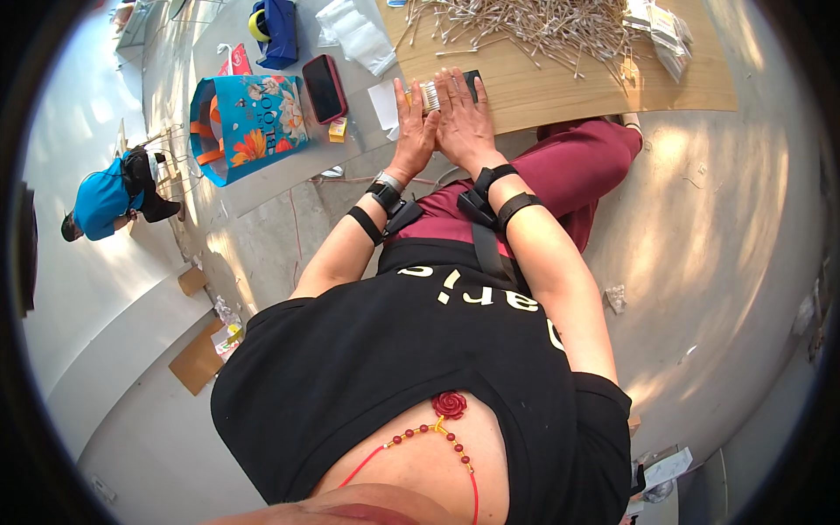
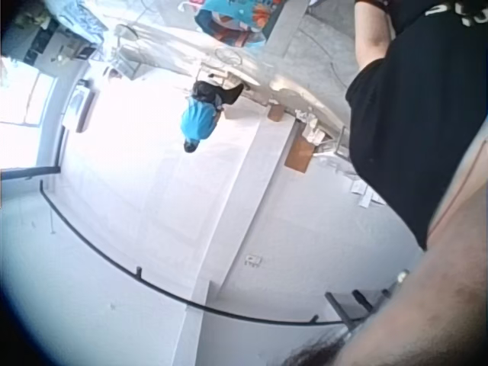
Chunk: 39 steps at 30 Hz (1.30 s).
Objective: The person places short thin strips side-by-side onto a small dark rectangular plate on a wooden surface.
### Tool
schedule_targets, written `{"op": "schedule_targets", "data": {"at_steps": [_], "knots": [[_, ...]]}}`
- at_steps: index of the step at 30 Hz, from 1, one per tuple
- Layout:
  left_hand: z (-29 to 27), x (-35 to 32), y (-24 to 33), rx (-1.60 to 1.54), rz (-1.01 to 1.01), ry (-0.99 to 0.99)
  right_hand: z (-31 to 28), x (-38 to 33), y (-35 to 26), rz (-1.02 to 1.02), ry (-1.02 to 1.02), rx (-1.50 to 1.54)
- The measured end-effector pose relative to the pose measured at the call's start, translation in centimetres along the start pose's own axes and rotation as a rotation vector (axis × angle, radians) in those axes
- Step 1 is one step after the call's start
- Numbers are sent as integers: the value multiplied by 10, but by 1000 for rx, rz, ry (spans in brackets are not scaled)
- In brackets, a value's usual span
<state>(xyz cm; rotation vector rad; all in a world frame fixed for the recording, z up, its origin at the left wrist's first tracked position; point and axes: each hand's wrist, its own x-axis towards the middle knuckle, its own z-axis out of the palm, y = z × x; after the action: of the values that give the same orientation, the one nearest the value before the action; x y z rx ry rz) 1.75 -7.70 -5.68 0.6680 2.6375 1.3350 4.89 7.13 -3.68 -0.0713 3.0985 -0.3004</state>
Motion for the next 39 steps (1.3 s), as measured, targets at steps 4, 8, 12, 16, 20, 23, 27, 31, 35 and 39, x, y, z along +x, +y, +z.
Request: {"op": "schedule_targets", "data": {"at_steps": [4,8,12,16,20,23,27,31,35,39], "knots": [[-1,0,5,57,20,18,4,0,2,-20,47,115],[-1,2,9,105,51,25,15,1,3,-39,119,162],[-1,1,6,109,36,32,4,4,-11,-48,-56,-76],[1,2,8,74,15,31,3,5,-9,-64,-44,-7],[0,1,5,87,4,35,-6,6,0,-31,-74,25],[-1,2,6,83,9,40,-11,7,20,1,-53,29],[0,1,4,112,25,43,-19,8,33,-39,-111,-117],[0,1,5,117,26,33,-19,8,33,-52,-111,-137],[1,1,5,112,21,35,-18,8,27,-42,-106,-143],[2,2,8,115,13,34,-12,12,10,-36,-81,-144]]}}
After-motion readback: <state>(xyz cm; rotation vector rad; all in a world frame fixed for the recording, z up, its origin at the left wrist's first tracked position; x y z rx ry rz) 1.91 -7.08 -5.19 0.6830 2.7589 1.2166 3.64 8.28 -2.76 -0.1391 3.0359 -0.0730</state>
